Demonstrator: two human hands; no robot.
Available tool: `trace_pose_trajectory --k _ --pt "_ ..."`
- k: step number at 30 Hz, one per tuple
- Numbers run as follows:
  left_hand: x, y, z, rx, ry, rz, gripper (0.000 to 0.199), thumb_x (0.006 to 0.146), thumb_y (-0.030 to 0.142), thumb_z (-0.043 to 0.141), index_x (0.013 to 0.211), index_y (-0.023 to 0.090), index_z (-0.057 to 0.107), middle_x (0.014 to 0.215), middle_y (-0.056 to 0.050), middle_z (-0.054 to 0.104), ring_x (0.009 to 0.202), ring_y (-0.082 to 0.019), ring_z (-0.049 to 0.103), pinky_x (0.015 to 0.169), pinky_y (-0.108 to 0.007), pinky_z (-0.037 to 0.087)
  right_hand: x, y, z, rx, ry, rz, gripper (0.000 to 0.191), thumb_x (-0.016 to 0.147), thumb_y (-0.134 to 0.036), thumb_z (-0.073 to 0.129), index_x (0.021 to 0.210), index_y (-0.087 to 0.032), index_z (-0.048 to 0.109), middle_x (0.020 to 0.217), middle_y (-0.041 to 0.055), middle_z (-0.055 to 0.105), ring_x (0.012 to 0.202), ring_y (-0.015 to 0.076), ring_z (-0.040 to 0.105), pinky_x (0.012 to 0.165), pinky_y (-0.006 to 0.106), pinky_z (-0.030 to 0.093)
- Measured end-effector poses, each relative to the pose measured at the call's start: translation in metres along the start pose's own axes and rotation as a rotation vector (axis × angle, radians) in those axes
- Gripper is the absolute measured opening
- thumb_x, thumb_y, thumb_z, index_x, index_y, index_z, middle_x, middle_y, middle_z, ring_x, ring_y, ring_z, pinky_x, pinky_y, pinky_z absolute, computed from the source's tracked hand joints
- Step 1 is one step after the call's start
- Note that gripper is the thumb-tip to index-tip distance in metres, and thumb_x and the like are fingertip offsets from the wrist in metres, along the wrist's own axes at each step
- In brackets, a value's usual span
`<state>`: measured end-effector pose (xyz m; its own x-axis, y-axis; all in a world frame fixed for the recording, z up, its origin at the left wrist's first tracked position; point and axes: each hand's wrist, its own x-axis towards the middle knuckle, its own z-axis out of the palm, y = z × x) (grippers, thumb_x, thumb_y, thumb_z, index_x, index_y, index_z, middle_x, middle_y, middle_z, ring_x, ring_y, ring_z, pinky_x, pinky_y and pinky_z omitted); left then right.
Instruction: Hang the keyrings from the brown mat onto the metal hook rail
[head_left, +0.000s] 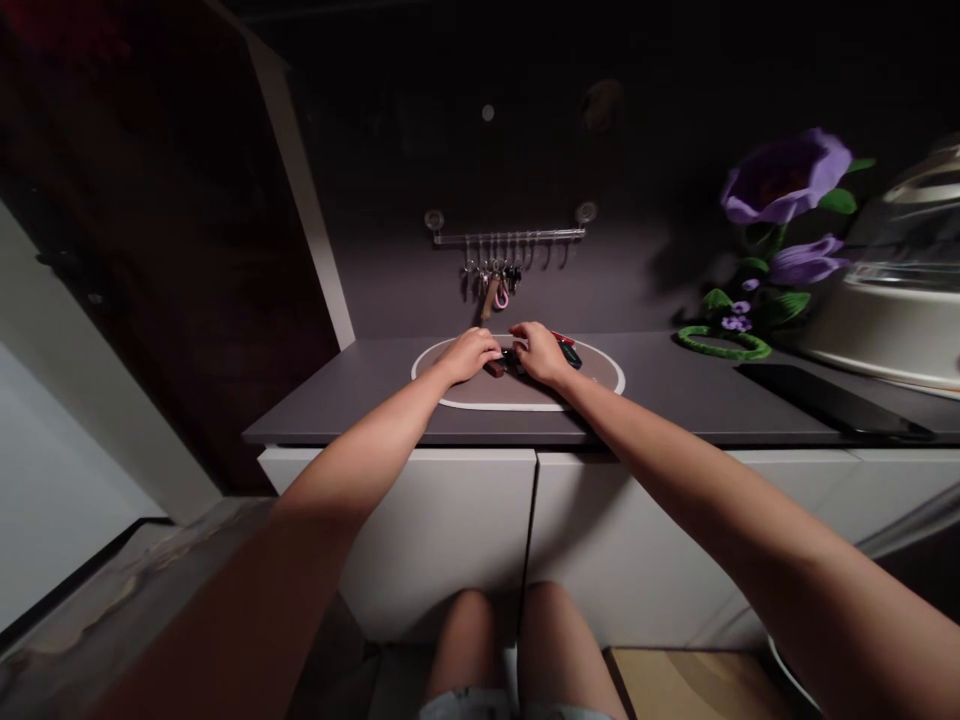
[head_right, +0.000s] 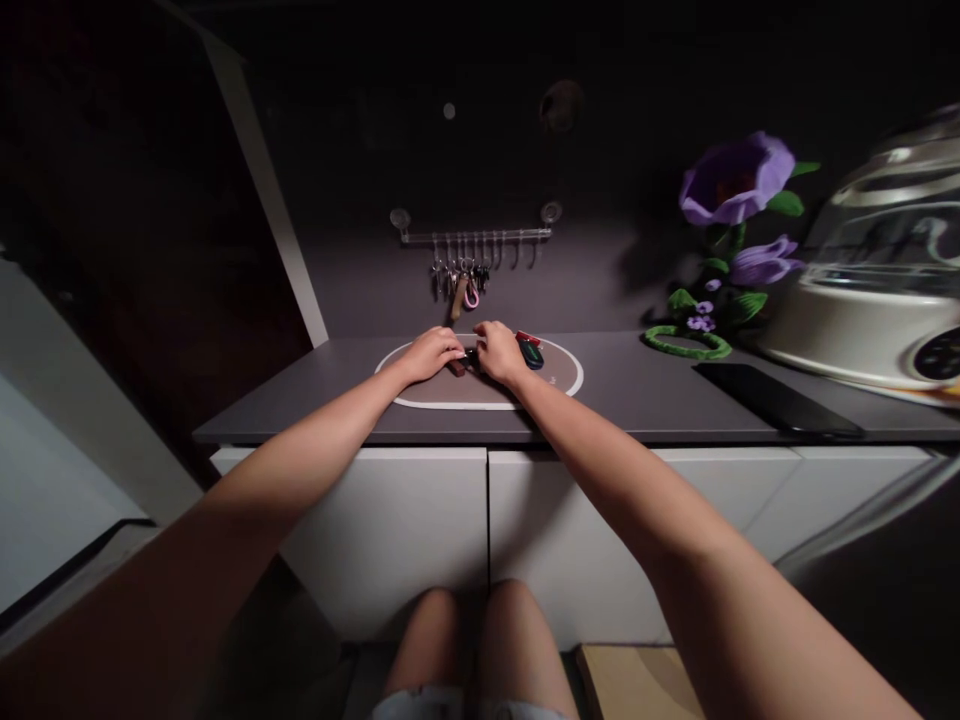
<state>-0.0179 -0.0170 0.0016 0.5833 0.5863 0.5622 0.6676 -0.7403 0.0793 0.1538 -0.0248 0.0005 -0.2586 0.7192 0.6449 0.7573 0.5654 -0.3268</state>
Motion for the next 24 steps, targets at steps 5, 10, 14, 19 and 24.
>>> trace_pose_trajectory --k 5,10,14,19,24 --pt "0.0007 -0.0018 0.0015 0.025 0.014 -0.011 0.018 0.081 0.024 0.051 0.080 0.017 0.068 0.085 -0.007 0.062 0.085 -0.019 0.053 0.081 -0.031 0.038 0.0035 -0.0011 0.0016 -0.071 -0.064 -0.010 0.028 0.074 -0.008 0.045 0.096 -0.011 0.062 0.099 0.0120 0.062 0.095 0.0200 0.054 0.087 0.031 0.041" --pt "0.0001 -0.0005 -0.0006 0.042 0.006 -0.032 0.019 0.082 0.024 0.050 0.080 0.018 0.068 0.084 -0.006 0.061 0.084 -0.018 0.052 0.079 -0.030 0.038 0.0058 -0.0014 0.0028 -0.088 -0.075 0.021 0.026 0.076 -0.008 0.044 0.092 -0.012 0.064 0.098 0.0112 0.064 0.094 0.0195 0.055 0.086 0.029 0.040" --pt "-0.0001 0.0028 -0.0030 0.087 0.003 -0.042 0.021 0.083 0.023 0.047 0.080 0.017 0.067 0.085 -0.006 0.061 0.084 -0.017 0.053 0.080 -0.030 0.038 0.0069 -0.0020 0.0028 -0.085 -0.079 0.044 0.025 0.076 -0.009 0.044 0.090 -0.012 0.065 0.098 0.0107 0.064 0.094 0.0188 0.056 0.086 0.028 0.040" --pt "-0.0003 0.0049 -0.0049 0.081 0.037 -0.085 0.020 0.084 0.023 0.046 0.082 0.016 0.065 0.086 -0.006 0.060 0.086 -0.017 0.052 0.079 -0.029 0.038 0.0071 -0.0050 0.0012 -0.081 -0.086 0.067 0.026 0.076 -0.009 0.045 0.090 -0.012 0.066 0.098 0.0110 0.064 0.094 0.0188 0.056 0.086 0.028 0.040" --pt "-0.0002 0.0030 -0.0037 -0.011 0.109 -0.156 0.018 0.083 0.021 0.046 0.080 0.016 0.063 0.085 -0.005 0.059 0.082 -0.016 0.052 0.075 -0.027 0.038 0.0062 -0.0068 -0.0002 -0.064 -0.087 0.068 0.025 0.075 -0.010 0.045 0.089 -0.012 0.066 0.097 0.0104 0.064 0.092 0.0179 0.056 0.086 0.028 0.040"
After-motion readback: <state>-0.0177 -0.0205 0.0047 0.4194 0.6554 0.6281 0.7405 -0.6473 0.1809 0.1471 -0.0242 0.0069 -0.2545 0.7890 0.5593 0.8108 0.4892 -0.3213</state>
